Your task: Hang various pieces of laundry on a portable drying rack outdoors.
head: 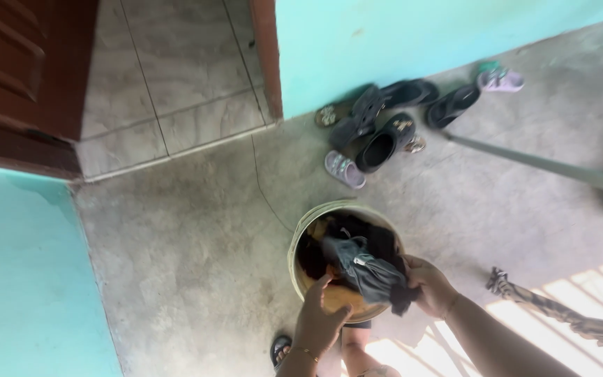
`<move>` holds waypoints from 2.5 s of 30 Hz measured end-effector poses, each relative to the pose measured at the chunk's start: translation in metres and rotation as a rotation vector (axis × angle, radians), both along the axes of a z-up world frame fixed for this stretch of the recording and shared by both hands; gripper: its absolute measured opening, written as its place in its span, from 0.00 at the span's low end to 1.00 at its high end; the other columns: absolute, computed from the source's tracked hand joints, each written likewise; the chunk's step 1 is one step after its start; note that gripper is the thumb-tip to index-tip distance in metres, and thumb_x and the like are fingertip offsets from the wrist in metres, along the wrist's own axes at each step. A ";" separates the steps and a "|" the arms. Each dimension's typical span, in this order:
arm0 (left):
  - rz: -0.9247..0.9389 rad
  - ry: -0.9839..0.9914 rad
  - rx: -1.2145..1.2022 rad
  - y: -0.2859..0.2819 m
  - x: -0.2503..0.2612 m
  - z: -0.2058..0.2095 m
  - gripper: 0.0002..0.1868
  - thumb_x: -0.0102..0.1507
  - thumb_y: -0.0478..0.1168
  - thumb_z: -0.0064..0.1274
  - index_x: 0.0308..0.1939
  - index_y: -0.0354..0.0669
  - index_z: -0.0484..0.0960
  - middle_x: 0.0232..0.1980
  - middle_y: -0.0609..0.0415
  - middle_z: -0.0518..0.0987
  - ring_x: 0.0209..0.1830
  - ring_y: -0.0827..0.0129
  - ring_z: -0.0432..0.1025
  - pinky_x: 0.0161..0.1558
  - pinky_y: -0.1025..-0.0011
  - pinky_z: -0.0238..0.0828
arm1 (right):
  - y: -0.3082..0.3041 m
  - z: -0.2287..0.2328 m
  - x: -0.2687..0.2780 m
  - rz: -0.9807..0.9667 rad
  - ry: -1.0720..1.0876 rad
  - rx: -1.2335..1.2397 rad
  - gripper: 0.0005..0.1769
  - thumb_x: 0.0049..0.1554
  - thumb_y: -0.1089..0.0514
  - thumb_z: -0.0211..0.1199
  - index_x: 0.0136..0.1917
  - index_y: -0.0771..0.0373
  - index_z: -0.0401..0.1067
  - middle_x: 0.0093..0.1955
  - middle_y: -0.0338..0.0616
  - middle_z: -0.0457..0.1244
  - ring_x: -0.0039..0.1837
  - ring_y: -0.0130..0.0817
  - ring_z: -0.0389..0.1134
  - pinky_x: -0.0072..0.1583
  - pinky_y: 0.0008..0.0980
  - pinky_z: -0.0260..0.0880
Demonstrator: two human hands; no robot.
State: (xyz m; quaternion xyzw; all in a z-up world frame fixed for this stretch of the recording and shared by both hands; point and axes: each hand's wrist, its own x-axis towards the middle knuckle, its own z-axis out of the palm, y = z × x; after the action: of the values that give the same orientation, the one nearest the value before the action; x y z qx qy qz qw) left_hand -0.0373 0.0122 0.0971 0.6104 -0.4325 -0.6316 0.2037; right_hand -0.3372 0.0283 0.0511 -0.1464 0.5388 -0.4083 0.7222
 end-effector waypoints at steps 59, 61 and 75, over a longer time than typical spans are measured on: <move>0.074 0.123 -0.625 -0.085 0.024 0.464 0.18 0.54 0.32 0.66 0.48 0.39 0.84 0.41 0.58 0.86 0.40 0.76 0.76 0.45 0.75 0.75 | -0.089 0.582 -0.124 -0.713 0.271 -0.573 0.08 0.67 0.61 0.54 0.60 0.58 0.67 0.53 0.40 0.67 0.54 0.34 0.72 0.57 0.38 0.77; -0.021 -0.013 -0.523 -0.078 0.028 0.527 0.19 0.53 0.35 0.68 0.46 0.40 0.82 0.40 0.58 0.85 0.38 0.75 0.77 0.43 0.74 0.78 | -0.078 0.596 -0.133 -0.710 0.249 -0.598 0.08 0.68 0.59 0.53 0.60 0.59 0.67 0.53 0.40 0.67 0.54 0.35 0.72 0.57 0.39 0.77; 0.022 0.009 -0.953 -0.038 0.022 0.632 0.13 0.64 0.43 0.56 0.48 0.39 0.76 0.38 0.50 0.83 0.37 0.63 0.77 0.44 0.68 0.73 | 0.079 0.656 -0.092 -0.735 0.481 -0.736 0.15 0.69 0.57 0.56 0.66 0.62 0.71 0.51 0.40 0.66 0.52 0.32 0.67 0.53 0.33 0.68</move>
State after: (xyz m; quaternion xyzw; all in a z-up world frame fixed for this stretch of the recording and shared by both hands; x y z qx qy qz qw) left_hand -0.0149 -0.0258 0.7294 0.4507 -0.6666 -0.3634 0.4696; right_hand -0.4295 0.1069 0.7074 -0.2801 0.5258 -0.7485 0.2911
